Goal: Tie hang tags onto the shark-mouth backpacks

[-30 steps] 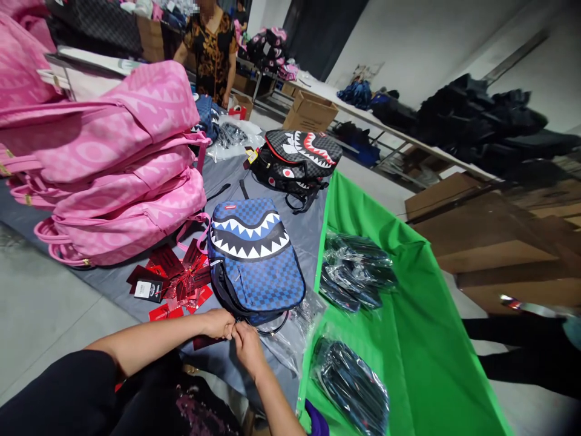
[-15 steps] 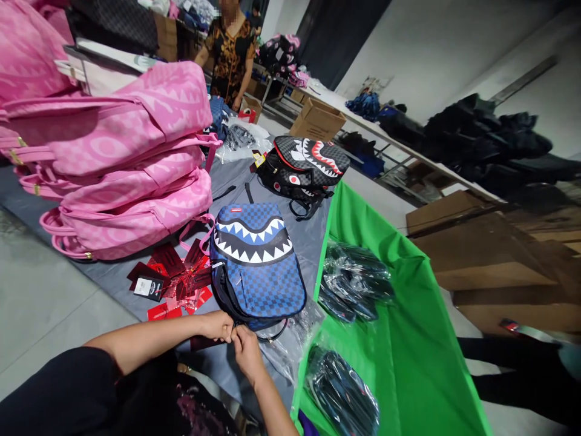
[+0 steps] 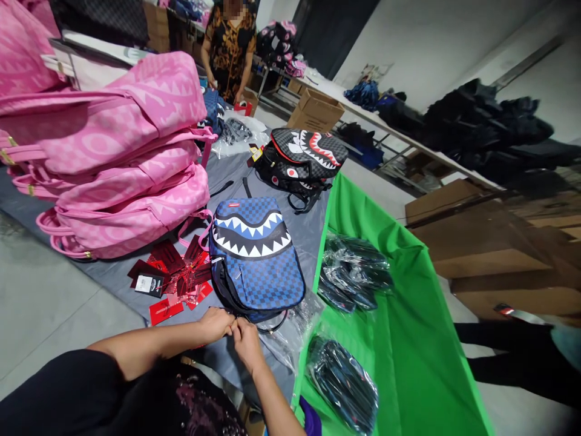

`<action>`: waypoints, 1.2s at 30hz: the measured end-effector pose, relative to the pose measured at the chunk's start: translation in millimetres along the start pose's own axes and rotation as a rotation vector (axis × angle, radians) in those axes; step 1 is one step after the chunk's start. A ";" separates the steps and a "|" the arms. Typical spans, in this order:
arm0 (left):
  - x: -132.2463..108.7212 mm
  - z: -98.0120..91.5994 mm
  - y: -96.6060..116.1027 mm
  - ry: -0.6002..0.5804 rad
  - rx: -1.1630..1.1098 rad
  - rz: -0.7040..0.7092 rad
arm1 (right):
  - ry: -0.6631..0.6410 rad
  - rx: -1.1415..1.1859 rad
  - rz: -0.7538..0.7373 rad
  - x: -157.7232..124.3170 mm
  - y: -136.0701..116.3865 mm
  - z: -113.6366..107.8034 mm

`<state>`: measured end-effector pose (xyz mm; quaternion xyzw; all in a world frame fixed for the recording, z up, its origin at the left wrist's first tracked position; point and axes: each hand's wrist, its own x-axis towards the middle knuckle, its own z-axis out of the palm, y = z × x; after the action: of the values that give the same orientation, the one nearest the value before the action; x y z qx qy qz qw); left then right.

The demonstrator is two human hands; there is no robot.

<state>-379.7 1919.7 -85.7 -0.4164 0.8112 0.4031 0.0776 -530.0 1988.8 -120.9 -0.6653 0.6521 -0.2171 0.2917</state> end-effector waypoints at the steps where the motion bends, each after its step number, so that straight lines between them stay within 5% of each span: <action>1: -0.8 0.5 -0.6 0.010 -0.012 -0.005 | 0.010 0.039 0.021 0.9 -0.6 -0.5; 10: -4.2 2.3 -9.4 0.133 -0.148 -0.093 | 0.065 0.213 0.084 5.4 -5.4 2.0; 23: -5.6 5.3 -5.3 0.078 -0.276 -0.067 | 0.137 0.543 0.191 7.4 -2.7 1.2; 36: -3.9 -1.5 -3.6 0.158 -0.169 -0.077 | 0.158 0.647 0.219 12.4 5.3 9.8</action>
<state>-374.3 1919.8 -84.9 -0.4828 0.7614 0.4325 -0.0065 -526.7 1977.6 -132.7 -0.4457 0.6375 -0.4308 0.4575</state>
